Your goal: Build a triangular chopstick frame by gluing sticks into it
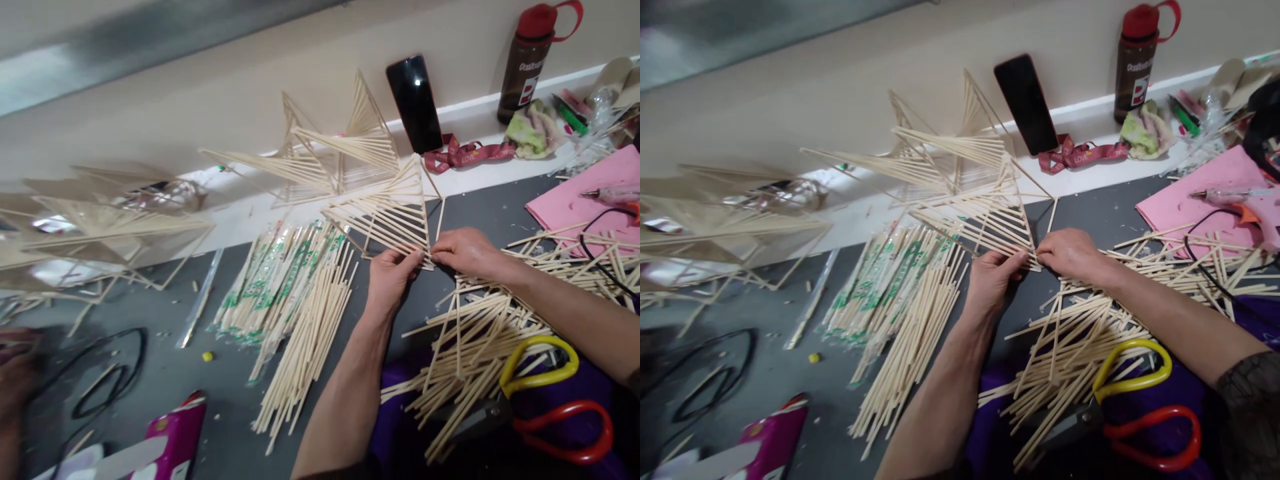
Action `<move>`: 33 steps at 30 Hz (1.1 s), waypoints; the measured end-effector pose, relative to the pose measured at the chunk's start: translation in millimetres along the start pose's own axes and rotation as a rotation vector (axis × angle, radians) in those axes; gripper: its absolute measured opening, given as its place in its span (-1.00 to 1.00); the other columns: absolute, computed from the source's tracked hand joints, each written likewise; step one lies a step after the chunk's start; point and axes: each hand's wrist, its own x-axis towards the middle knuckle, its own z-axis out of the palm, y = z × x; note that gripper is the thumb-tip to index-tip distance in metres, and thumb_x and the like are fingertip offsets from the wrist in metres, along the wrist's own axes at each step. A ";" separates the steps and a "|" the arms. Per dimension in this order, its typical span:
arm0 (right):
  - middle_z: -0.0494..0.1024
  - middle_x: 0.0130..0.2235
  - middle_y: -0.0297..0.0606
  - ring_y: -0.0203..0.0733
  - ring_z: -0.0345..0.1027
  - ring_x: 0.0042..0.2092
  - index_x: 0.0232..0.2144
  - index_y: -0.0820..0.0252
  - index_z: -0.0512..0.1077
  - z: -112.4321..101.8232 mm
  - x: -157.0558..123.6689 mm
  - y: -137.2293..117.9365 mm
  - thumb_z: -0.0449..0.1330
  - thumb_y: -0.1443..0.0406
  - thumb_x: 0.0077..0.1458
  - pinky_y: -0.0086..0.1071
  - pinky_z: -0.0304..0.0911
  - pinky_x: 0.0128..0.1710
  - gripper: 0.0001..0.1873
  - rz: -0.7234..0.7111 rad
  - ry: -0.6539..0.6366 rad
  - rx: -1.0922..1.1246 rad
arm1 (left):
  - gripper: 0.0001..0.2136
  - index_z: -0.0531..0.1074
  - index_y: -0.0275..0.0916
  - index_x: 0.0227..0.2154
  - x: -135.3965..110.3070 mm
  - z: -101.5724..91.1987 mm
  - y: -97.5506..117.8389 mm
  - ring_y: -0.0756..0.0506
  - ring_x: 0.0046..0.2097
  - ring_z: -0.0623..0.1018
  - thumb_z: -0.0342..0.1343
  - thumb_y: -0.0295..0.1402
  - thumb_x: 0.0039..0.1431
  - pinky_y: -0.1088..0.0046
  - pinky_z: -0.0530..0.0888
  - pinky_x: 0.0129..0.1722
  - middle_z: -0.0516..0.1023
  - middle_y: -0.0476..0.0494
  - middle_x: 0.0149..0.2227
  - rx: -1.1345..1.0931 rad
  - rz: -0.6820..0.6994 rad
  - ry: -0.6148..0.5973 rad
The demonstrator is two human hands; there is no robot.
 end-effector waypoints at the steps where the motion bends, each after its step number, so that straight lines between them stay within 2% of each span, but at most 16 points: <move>1: 0.61 -0.16 -0.30 -0.23 0.41 -0.16 -0.19 0.08 0.61 -0.8 0.2 -0.5 0.07 0.26 0.21 -0.42 0.07 -0.32 -0.70 0.005 -0.005 -0.001 | -0.78 0.57 -0.27 -0.52 0.3 0.2 0.1 0.05 -0.54 0.40 0.36 -0.22 -0.20 0.57 0.30 -0.58 0.54 -0.05 -0.55 0.004 0.002 0.005; 10: 0.61 -0.12 -0.28 -0.21 0.41 -0.12 -0.20 0.11 0.62 -3.8 0.7 -3.8 0.06 0.28 0.21 -0.41 0.08 -0.32 -0.69 0.022 -0.025 0.009 | -0.79 0.58 -0.27 -0.51 3.9 -0.6 -2.1 0.03 -0.52 0.44 0.35 -0.25 -0.22 0.59 0.30 -0.59 0.56 -0.05 -0.54 0.014 0.005 0.014; 15: 0.62 -0.12 -0.27 -0.22 0.41 -0.13 -0.14 0.11 0.61 -10.0 -4.9 0.0 0.06 0.24 0.21 -0.43 0.10 -0.29 -0.67 0.017 -0.058 0.074 | -0.78 0.58 -0.28 -0.51 2.3 -0.6 0.0 0.04 -0.51 0.45 0.37 -0.25 -0.24 0.59 0.31 -0.57 0.57 -0.06 -0.52 0.016 -0.022 0.008; 22: 0.63 -0.13 -0.20 -0.14 0.45 -0.13 -0.17 0.11 0.60 -15.1 -15.2 1.6 0.06 0.23 0.17 -0.39 0.09 -0.36 -0.66 0.039 -0.118 -0.121 | -0.71 0.59 -0.27 -0.44 1.1 -4.1 4.2 -0.01 -0.44 0.51 0.41 -0.24 -0.29 0.56 0.33 -0.54 0.61 -0.08 -0.44 0.004 -0.052 -0.042; 28: 0.64 -0.17 -0.14 -0.08 0.49 -0.15 -0.22 0.12 0.61 -15.2 -16.1 2.4 0.05 0.21 0.13 -0.38 0.14 -0.38 -0.66 0.022 -0.133 -0.190 | -0.69 0.59 -0.25 -0.41 0.7 -7.1 9.2 -0.03 -0.40 0.52 0.42 -0.29 -0.33 0.50 0.40 -0.46 0.63 -0.09 -0.39 0.013 -0.064 -0.101; 31: 0.66 -0.22 -0.11 -0.05 0.50 -0.19 -0.26 0.13 0.62 -17.7 -16.2 6.6 0.10 0.19 0.07 -0.37 0.15 -0.41 -0.68 0.041 -0.188 -0.190 | -0.70 0.59 -0.25 -0.40 -5.1 -15.3 13.3 -0.05 -0.36 0.54 0.40 -0.29 -0.30 0.46 0.44 -0.38 0.64 -0.12 -0.36 0.060 -0.040 -0.121; 33: 0.66 -0.25 -0.09 -0.03 0.51 -0.23 -0.29 0.15 0.63 -19.7 -16.6 8.3 0.13 0.19 0.03 -0.37 0.13 -0.44 -0.69 0.052 -0.225 -0.187 | -0.68 0.59 -0.25 -0.35 -13.8 -27.8 16.6 -0.10 -0.30 0.58 0.37 -0.28 -0.25 0.42 0.47 -0.32 0.65 -0.16 -0.31 0.155 -0.033 -0.109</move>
